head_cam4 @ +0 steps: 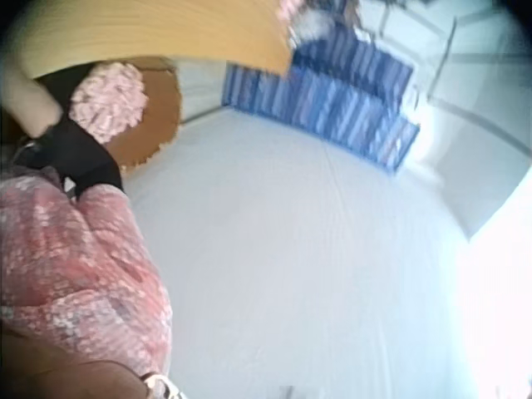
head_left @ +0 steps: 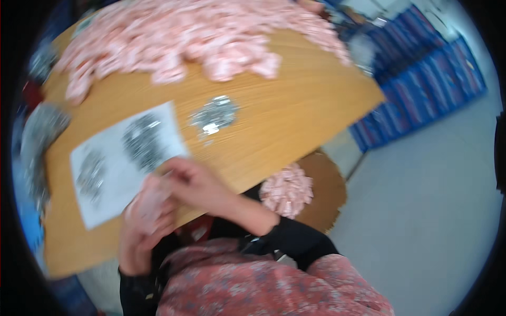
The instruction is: The person assembles pink plastic hair clips by inserting small metal components into the clips using a thin metal tool. They pick up a clip, insert the metal piece, and place the finished clip on the table, repeating this process throughout the video.
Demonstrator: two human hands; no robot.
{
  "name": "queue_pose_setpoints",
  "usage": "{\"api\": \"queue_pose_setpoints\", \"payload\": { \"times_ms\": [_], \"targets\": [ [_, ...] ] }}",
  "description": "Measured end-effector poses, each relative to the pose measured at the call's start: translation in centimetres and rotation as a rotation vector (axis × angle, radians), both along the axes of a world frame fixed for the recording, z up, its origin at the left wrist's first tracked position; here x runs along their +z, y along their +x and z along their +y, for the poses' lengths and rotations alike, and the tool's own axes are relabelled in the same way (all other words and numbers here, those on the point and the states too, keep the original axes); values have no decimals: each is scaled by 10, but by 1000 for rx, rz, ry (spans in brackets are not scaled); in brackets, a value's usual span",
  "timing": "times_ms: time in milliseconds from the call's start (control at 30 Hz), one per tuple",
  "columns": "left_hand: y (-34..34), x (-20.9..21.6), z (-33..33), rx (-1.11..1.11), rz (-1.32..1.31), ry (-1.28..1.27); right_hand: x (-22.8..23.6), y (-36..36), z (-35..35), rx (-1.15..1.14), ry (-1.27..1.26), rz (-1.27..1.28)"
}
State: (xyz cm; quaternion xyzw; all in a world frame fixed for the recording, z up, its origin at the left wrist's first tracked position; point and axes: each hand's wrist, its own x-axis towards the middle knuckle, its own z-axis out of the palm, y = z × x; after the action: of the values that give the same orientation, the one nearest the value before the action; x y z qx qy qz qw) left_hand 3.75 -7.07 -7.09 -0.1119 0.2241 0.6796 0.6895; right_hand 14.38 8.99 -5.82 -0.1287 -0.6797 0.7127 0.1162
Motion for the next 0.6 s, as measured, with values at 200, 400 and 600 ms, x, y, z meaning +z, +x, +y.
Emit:
{"api": "queue_pose_setpoints", "payload": {
  "times_ms": [200, 400, 600],
  "targets": [
    [14, 14, 16, 92, 261, -10, 2, 6, 6, -33, 0, 55],
    [14, 9, 13, 51, 278, -11, -1, 10, 5, -24, -68, 3],
    [12, 19, 13, 30, 343, -63, 1, 6, 4, -9, -81, 21]
  ]
}}
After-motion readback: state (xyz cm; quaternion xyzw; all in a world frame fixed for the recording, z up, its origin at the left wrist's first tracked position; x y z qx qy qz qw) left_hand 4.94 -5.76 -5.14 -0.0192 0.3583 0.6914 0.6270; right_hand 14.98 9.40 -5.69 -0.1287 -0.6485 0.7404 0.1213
